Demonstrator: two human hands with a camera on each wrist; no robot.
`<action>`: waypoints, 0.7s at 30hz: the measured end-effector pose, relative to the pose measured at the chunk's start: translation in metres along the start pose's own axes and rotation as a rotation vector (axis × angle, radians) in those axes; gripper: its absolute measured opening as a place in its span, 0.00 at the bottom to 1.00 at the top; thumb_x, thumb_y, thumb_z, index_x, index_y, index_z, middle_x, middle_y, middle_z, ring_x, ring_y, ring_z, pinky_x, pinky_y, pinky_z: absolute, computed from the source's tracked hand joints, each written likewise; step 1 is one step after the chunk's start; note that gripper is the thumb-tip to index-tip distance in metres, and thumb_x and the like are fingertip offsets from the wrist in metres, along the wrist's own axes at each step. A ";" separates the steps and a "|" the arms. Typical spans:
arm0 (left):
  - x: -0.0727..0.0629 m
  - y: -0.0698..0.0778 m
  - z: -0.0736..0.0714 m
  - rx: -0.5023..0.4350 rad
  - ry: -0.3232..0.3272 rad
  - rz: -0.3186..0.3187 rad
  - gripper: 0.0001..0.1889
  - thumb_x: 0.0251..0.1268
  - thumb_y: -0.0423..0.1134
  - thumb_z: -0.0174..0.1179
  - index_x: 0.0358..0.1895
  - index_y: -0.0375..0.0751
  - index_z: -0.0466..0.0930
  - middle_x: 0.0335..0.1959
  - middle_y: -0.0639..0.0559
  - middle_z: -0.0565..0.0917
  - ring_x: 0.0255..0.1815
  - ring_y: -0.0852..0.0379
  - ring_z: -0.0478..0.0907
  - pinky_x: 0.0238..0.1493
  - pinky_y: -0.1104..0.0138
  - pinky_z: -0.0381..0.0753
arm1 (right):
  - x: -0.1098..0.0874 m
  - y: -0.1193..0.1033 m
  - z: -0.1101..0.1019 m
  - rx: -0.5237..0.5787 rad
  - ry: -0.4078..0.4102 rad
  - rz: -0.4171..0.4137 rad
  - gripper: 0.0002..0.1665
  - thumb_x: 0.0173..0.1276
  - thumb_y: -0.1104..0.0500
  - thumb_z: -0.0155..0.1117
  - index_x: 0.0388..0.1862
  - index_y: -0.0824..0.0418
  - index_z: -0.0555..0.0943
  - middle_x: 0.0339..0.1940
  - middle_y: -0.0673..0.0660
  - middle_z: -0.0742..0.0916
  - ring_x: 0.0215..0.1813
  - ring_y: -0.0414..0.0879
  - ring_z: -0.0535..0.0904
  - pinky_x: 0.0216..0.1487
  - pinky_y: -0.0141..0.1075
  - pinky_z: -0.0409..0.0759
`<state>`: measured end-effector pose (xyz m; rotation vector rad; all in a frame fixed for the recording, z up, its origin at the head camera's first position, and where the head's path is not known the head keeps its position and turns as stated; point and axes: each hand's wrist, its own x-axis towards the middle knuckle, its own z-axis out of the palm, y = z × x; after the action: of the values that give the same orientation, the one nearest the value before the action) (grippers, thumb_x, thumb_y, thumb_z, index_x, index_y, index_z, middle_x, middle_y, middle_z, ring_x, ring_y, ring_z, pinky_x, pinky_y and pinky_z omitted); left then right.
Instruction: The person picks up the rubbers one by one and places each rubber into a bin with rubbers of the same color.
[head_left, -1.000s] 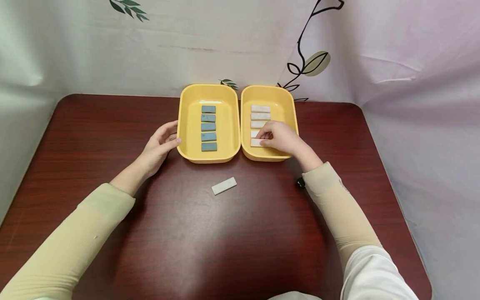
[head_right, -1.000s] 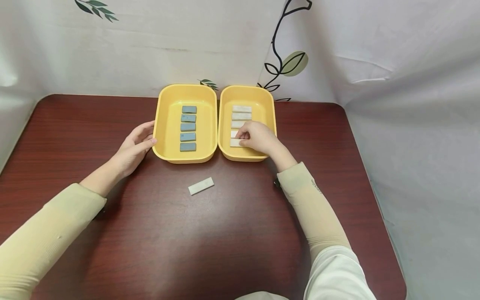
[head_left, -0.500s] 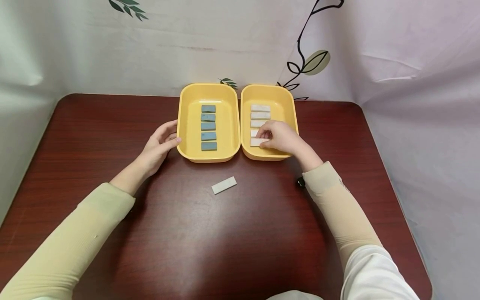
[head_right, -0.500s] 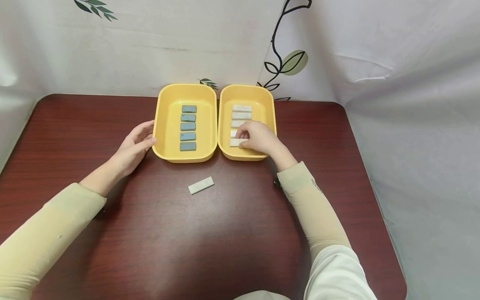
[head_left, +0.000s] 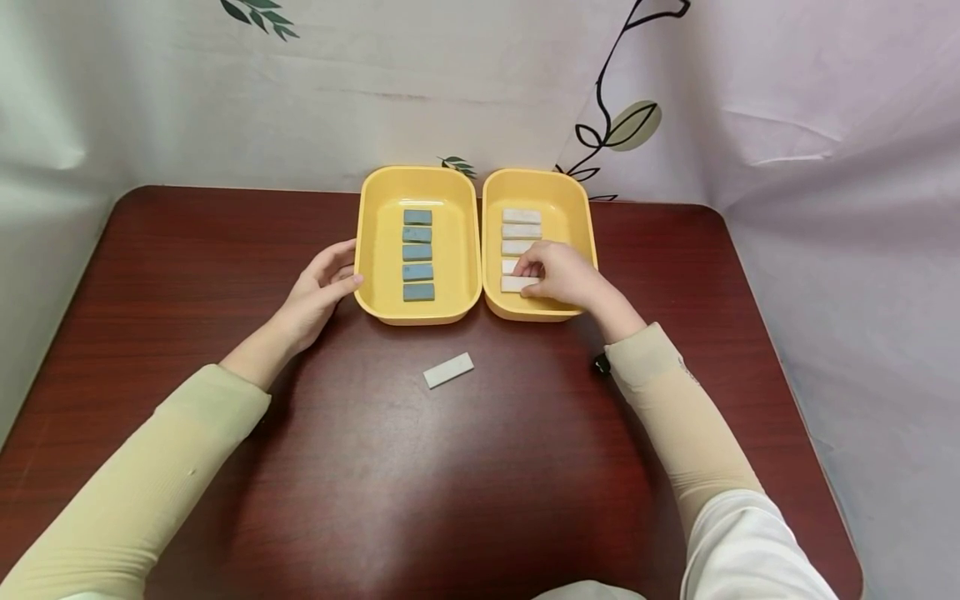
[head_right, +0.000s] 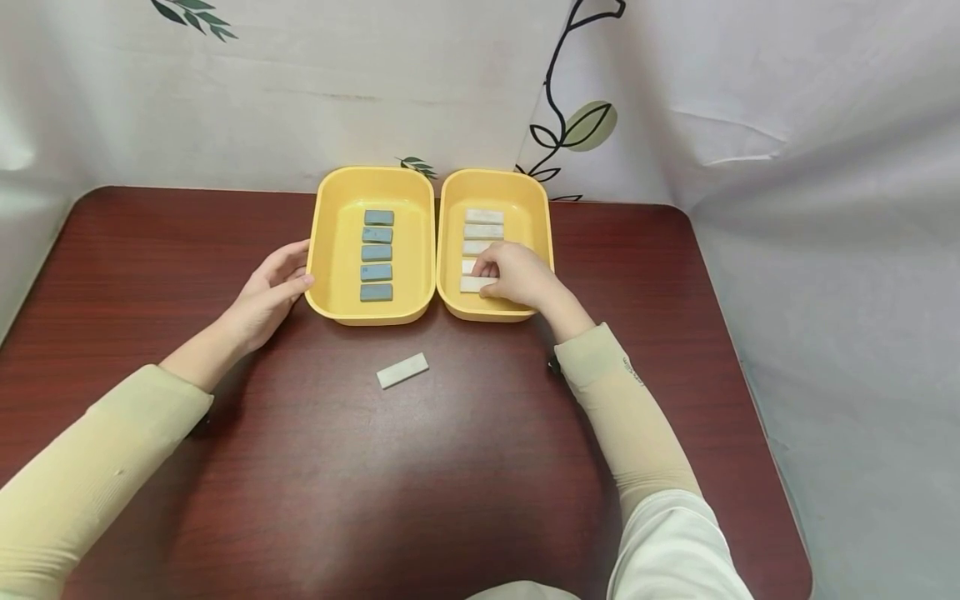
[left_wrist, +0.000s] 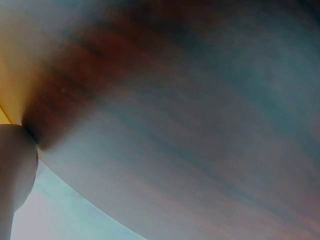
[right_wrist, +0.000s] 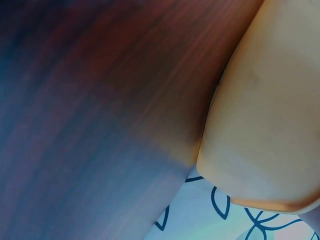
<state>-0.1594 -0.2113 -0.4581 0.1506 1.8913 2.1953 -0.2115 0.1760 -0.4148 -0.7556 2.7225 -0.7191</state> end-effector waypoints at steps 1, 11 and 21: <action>0.000 0.000 0.000 -0.001 0.000 0.002 0.28 0.81 0.28 0.55 0.80 0.41 0.63 0.65 0.59 0.75 0.63 0.62 0.75 0.63 0.77 0.75 | 0.000 0.000 0.000 0.000 0.000 0.000 0.09 0.60 0.65 0.80 0.39 0.62 0.90 0.36 0.58 0.87 0.44 0.52 0.81 0.48 0.39 0.77; 0.001 -0.001 0.000 -0.010 -0.004 0.007 0.28 0.81 0.27 0.54 0.79 0.42 0.64 0.65 0.58 0.75 0.63 0.61 0.75 0.62 0.77 0.76 | -0.001 0.002 0.000 -0.006 -0.004 -0.012 0.09 0.61 0.65 0.80 0.41 0.62 0.91 0.37 0.59 0.88 0.44 0.52 0.82 0.48 0.38 0.77; 0.001 -0.001 0.000 -0.010 -0.001 0.005 0.27 0.81 0.27 0.55 0.79 0.42 0.65 0.65 0.58 0.75 0.63 0.61 0.75 0.62 0.77 0.76 | 0.001 0.002 -0.001 0.028 0.018 -0.008 0.12 0.63 0.64 0.80 0.45 0.63 0.90 0.41 0.60 0.88 0.47 0.52 0.82 0.51 0.41 0.79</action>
<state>-0.1599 -0.2111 -0.4589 0.1549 1.8811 2.2077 -0.2131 0.1774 -0.4145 -0.7579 2.7212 -0.7677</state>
